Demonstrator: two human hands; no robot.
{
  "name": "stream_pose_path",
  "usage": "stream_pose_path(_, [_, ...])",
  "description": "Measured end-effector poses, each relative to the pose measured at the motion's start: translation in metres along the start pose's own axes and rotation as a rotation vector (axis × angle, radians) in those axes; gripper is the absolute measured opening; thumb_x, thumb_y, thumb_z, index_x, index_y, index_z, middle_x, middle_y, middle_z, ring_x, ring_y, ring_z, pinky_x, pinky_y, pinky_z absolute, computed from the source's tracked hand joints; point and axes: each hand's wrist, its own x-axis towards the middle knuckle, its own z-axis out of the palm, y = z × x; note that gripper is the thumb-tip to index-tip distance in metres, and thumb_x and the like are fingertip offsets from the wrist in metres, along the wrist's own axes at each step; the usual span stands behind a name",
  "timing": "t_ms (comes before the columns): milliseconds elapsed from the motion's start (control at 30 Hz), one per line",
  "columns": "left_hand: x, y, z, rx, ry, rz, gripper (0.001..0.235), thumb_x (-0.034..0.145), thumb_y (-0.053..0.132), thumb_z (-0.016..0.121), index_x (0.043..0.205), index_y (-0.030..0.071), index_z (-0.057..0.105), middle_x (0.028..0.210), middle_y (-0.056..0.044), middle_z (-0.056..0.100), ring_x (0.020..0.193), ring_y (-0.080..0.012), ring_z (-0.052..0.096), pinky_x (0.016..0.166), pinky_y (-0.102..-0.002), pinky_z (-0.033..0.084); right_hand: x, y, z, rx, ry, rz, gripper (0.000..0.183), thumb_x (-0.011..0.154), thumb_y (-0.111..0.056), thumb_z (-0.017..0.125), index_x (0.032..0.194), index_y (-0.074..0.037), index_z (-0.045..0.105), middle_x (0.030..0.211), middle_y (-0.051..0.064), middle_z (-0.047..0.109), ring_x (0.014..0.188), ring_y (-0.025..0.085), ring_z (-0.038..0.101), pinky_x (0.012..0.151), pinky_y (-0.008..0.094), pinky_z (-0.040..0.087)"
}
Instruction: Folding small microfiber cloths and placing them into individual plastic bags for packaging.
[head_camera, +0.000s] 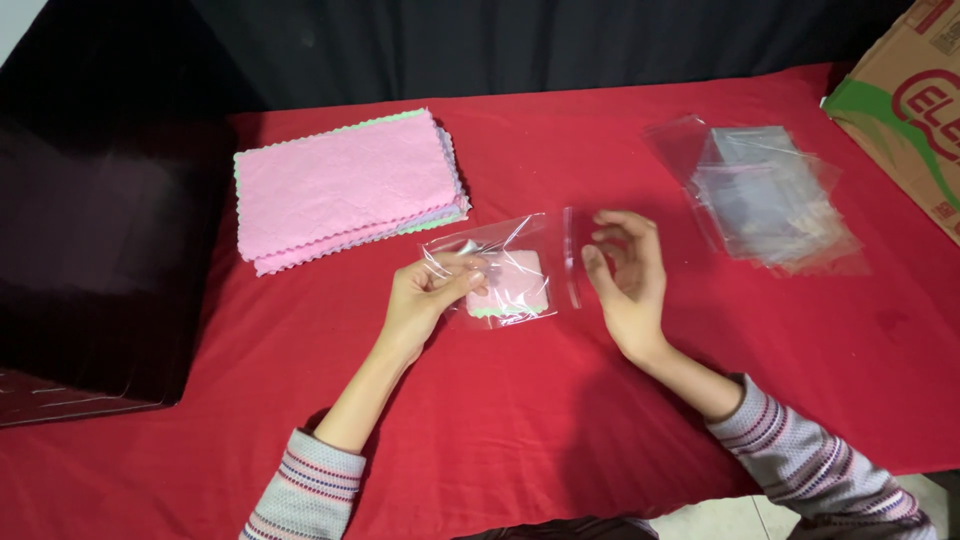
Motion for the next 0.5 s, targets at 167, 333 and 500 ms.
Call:
stream_pose_path(167, [-0.003, 0.005, 0.003, 0.035, -0.014, 0.011, 0.027, 0.087, 0.011, 0.080, 0.112, 0.002, 0.076, 0.086, -0.016, 0.079, 0.080, -0.0156, 0.076, 0.077, -0.026, 0.061, 0.001, -0.015, 0.006, 0.059, -0.091, 0.098, 0.024, 0.100, 0.007, 0.057, 0.123, 0.003, 0.064, 0.111, 0.014, 0.066, 0.104, 0.023, 0.067, 0.094, 0.036, 0.057])
stream_pose_path(333, [-0.007, 0.018, 0.009, 0.103, -0.039, 0.042, 0.024, 0.088, 0.011, 0.079, 0.110, 0.003, 0.077, 0.089, -0.010, 0.078, 0.081, -0.0090, 0.073, 0.079, -0.023, 0.059, 0.000, 0.000, 0.010, 0.254, -0.133, 0.427, 0.030, 0.099, 0.003, 0.052, 0.124, 0.007, 0.067, 0.102, 0.022, 0.072, 0.098, 0.025, 0.071, 0.097, 0.038, 0.060])
stream_pose_path(500, [-0.005, 0.007, 0.005, 0.136, -0.109, 0.089, 0.031, 0.085, 0.007, 0.082, 0.115, 0.003, 0.075, 0.092, -0.011, 0.076, 0.081, -0.0109, 0.073, 0.082, -0.026, 0.060, -0.001, 0.017, 0.004, 0.382, -0.245, 0.520, 0.023, 0.098, -0.008, 0.060, 0.110, 0.008, 0.071, 0.105, 0.021, 0.069, 0.105, 0.026, 0.068, 0.105, 0.050, 0.053])
